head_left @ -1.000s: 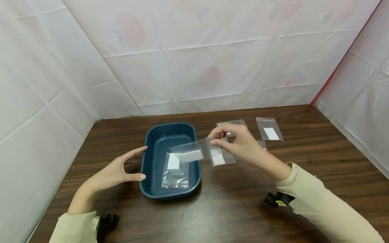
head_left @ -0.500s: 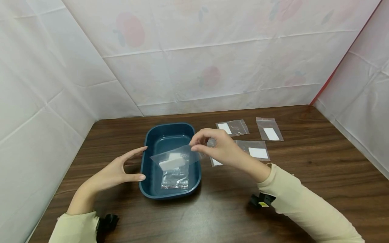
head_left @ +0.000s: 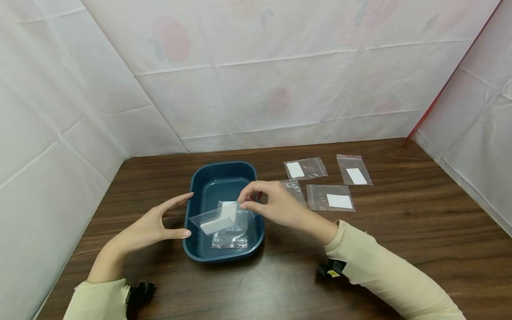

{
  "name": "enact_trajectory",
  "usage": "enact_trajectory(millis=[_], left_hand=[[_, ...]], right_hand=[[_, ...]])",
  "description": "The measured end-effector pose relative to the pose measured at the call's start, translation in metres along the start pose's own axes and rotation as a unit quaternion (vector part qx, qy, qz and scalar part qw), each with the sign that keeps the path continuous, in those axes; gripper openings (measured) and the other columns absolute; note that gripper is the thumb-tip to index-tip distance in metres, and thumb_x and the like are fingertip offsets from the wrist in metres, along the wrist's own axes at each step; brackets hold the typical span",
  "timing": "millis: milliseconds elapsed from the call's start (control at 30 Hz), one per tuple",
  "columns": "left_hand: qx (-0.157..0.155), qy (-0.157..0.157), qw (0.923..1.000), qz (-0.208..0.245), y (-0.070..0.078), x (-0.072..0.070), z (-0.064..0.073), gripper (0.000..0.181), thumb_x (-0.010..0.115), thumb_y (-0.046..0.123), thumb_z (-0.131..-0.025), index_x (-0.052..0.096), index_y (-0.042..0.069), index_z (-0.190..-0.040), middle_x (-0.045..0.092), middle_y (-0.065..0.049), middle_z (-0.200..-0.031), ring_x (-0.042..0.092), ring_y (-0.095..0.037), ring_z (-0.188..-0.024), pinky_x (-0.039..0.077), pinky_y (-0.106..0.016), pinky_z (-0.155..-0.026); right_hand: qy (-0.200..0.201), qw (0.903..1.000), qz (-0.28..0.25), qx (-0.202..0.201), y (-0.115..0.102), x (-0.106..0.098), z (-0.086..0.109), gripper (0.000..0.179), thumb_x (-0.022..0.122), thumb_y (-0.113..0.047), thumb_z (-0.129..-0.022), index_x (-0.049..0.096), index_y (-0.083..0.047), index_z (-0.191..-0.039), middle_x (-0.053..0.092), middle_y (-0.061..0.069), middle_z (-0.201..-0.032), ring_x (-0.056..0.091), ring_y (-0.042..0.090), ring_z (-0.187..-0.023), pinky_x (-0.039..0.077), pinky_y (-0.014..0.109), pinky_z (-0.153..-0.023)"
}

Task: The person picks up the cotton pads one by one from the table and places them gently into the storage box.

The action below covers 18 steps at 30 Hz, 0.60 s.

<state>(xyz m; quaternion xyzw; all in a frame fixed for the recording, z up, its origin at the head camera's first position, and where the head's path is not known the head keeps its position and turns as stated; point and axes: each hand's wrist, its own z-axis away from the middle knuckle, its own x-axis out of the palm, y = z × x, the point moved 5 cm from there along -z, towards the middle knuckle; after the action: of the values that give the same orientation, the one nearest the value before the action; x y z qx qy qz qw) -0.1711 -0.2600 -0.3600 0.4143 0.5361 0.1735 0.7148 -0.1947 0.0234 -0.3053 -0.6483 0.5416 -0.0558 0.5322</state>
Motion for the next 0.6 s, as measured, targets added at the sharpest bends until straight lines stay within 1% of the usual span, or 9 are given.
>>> enact_trajectory(millis=[300, 433, 600], left_hand=[[0.002, -0.002, 1.0, 0.003, 0.0, 0.0, 0.0, 0.085, 0.078, 0.031, -0.087, 0.029, 0.025, -0.157, 0.031, -0.012, -0.158, 0.033, -0.046, -0.138, 0.034, -0.07, -0.099], [0.004, -0.003, 1.0, 0.003, 0.0, 0.0, 0.0, 0.085, 0.078, 0.032, -0.087, 0.029, 0.025, -0.157, 0.031, -0.011, -0.158, 0.033, -0.046, -0.138, 0.034, -0.07, -0.099], [0.009, -0.004, 0.9999, 0.004, 0.0, -0.001, 0.0, 0.085, 0.078, 0.031, -0.087, 0.029, 0.026, -0.156, 0.031, -0.01, -0.158, 0.032, -0.044, -0.139, 0.033, -0.068, -0.102]], right_hand=[[-0.027, 0.9991, -0.012, 0.031, 0.014, 0.014, 0.002, 0.006, 0.072, -0.012, -0.091, 0.071, -0.011, -0.096, 0.067, -0.006, -0.089, 0.056, 0.009, -0.08, 0.05, 0.027, -0.074], [-0.029, 0.9992, -0.008, 0.028, 0.018, 0.019, 0.003, 0.006, 0.073, -0.01, -0.09, 0.071, -0.011, -0.096, 0.068, -0.006, -0.09, 0.057, 0.008, -0.08, 0.051, 0.027, -0.076], [-0.032, 0.999, -0.006, 0.029, 0.022, 0.022, 0.003, 0.008, 0.073, -0.009, -0.089, 0.071, -0.01, -0.097, 0.068, -0.006, -0.09, 0.057, 0.007, -0.08, 0.05, 0.027, -0.075]])
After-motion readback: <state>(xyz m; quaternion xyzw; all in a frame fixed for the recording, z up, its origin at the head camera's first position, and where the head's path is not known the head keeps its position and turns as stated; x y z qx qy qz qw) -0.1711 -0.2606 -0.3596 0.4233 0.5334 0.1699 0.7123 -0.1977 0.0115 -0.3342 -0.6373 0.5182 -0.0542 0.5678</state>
